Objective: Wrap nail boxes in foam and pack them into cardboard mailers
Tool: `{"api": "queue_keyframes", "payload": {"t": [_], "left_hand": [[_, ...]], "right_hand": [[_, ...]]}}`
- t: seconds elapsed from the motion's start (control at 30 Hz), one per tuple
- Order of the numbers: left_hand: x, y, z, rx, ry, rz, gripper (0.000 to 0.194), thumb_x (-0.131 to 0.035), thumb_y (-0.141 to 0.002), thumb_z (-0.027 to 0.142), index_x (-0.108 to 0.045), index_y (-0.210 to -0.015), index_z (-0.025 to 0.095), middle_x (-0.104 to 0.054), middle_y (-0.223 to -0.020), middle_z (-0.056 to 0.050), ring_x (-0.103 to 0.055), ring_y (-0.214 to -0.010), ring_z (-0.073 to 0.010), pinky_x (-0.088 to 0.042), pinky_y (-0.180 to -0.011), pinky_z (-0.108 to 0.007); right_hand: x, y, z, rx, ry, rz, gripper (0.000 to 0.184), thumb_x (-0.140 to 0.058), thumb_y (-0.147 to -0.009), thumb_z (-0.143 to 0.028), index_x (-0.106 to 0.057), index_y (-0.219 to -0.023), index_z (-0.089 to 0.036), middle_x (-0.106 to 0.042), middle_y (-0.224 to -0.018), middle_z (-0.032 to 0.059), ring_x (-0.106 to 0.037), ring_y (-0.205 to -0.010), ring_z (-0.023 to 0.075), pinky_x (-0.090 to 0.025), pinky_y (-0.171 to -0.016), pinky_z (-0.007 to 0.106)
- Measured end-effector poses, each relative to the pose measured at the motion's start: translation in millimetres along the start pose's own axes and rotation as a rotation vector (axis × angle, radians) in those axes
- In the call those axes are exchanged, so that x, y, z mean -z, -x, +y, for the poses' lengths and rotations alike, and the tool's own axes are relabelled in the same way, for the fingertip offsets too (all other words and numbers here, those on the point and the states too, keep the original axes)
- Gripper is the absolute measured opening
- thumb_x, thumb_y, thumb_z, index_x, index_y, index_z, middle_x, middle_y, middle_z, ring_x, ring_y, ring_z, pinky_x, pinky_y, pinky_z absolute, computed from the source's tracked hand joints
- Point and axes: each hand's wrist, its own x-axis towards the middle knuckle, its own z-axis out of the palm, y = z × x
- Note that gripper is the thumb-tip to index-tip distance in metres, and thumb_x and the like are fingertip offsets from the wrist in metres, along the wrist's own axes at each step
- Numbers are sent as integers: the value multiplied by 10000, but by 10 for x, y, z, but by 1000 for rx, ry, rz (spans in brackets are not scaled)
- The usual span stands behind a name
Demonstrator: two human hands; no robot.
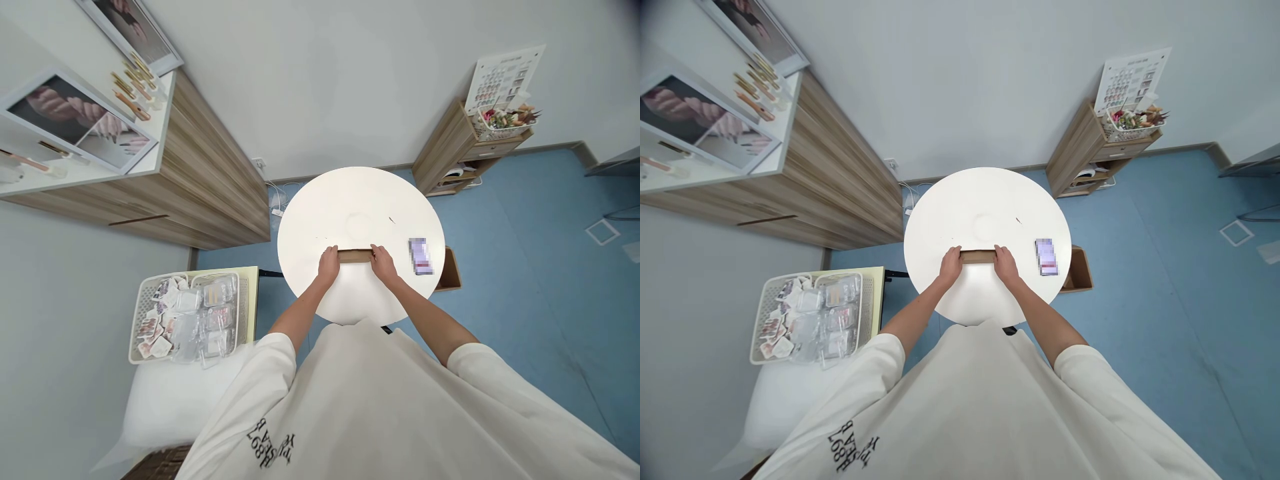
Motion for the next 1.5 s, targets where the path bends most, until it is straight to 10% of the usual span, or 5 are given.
{"api": "queue_keyframes", "payload": {"t": [0.6,1.3,1.5], "left_hand": [[-142,296,-232,-151,-133,-96,841,-520,-941,286,-63,-1646,250,-110,-1715,-133,-246,-1534,-346,-236,-1208,-535],[-173,284,-242,-126,-99,-77,838,-473,-869,96,-149,-1636,193,-318,-1630,-198,-348,-1476,-359,-327,-1147,-523],[-179,234,-211,-111,83,-15,595,-463,-943,177,-371,-1531,174,-532,-1415,-192,-528,-1286,-332,-437,-1055,-493]], "right_hand": [[-64,221,81,21,224,-152,737,-347,-1012,-421,-52,-1649,-197,-299,-1636,172,-506,-1242,345,-464,-977,479],[-29,-7,69,-207,-217,-53,445,-427,-1003,-327,-499,-1435,-253,-646,-1282,94,-640,-1054,234,-518,-884,375],[-34,-8,44,-191,-261,-35,470,-442,-968,-248,-535,-1429,-239,-629,-1280,112,-633,-1077,244,-512,-935,390]]}}
